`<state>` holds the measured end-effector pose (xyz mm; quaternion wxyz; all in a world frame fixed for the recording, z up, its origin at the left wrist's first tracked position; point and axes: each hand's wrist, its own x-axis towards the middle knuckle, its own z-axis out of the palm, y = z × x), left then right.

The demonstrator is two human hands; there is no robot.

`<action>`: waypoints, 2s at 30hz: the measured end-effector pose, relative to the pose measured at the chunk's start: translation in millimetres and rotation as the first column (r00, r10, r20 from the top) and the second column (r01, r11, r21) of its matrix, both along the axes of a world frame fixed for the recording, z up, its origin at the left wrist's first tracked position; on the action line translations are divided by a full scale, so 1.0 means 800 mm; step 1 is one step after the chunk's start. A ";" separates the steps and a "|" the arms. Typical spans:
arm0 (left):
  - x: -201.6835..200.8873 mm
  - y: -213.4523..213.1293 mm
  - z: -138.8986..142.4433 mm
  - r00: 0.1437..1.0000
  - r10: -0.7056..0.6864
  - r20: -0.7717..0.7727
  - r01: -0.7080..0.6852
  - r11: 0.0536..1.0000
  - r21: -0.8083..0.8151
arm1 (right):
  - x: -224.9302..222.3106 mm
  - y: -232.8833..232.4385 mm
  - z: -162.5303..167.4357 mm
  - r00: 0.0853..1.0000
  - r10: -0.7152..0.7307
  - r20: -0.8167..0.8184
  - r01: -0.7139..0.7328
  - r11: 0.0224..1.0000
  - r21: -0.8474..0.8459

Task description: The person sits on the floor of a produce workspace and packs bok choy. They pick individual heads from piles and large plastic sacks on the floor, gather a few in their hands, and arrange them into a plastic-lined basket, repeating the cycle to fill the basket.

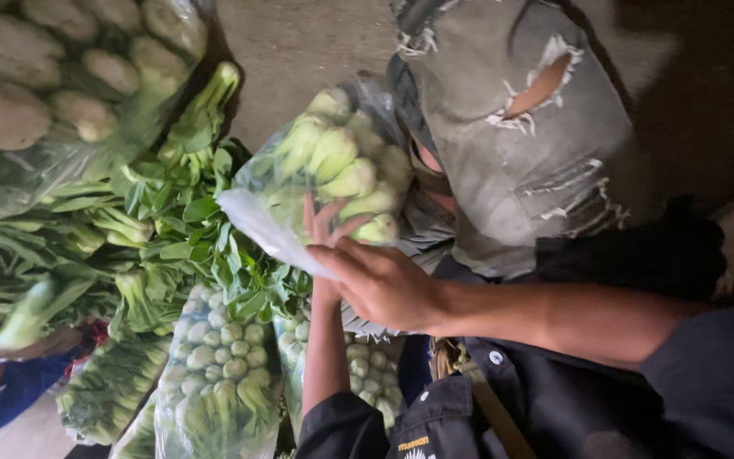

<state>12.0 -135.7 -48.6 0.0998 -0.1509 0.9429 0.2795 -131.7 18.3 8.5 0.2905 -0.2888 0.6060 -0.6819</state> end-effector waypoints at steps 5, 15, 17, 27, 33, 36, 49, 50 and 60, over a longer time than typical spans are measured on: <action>-0.011 0.023 -0.001 0.999 0.039 -0.033 -0.043 0.988 -0.148 | -0.004 0.003 -0.002 0.998 0.053 0.027 -0.055 0.996 0.067; 0.007 0.057 -0.018 0.828 -0.423 0.367 0.544 0.763 -0.348 | 0.017 0.009 -0.013 0.981 0.177 -0.075 -0.173 0.983 0.054; 0.008 0.043 -0.033 0.812 -0.395 0.429 0.530 0.808 -0.258 | 0.016 0.012 -0.005 0.983 0.174 -0.065 -0.171 0.984 0.051; 0.004 0.049 -0.040 0.987 0.160 0.023 -0.160 0.987 -0.032 | -0.038 0.014 -0.042 0.720 0.670 0.180 -0.673 0.612 0.415; -0.014 0.021 -0.012 0.936 0.351 -0.021 -0.322 0.832 -0.453 | -0.165 -0.034 -0.117 0.993 0.113 0.045 -0.104 0.979 -0.178; -0.027 0.015 -0.019 0.955 0.265 -0.135 -0.297 0.879 -0.372 | -0.117 -0.106 -0.147 0.775 0.330 0.539 -0.053 0.884 -0.465; 0.010 -0.026 -0.117 0.888 0.421 -0.186 -0.437 0.898 -0.051 | -0.039 -0.041 -0.030 0.788 0.473 -0.393 -0.142 0.762 0.632; 0.004 -0.026 -0.112 0.892 0.389 -0.230 -0.405 0.914 -0.024 | -0.018 -0.043 -0.030 0.753 0.395 -0.526 0.004 0.797 0.604; -0.089 0.038 0.013 0.958 0.267 0.108 -0.216 0.913 -0.346 | 0.016 -0.061 -0.032 0.895 0.204 -0.397 -0.139 0.973 0.186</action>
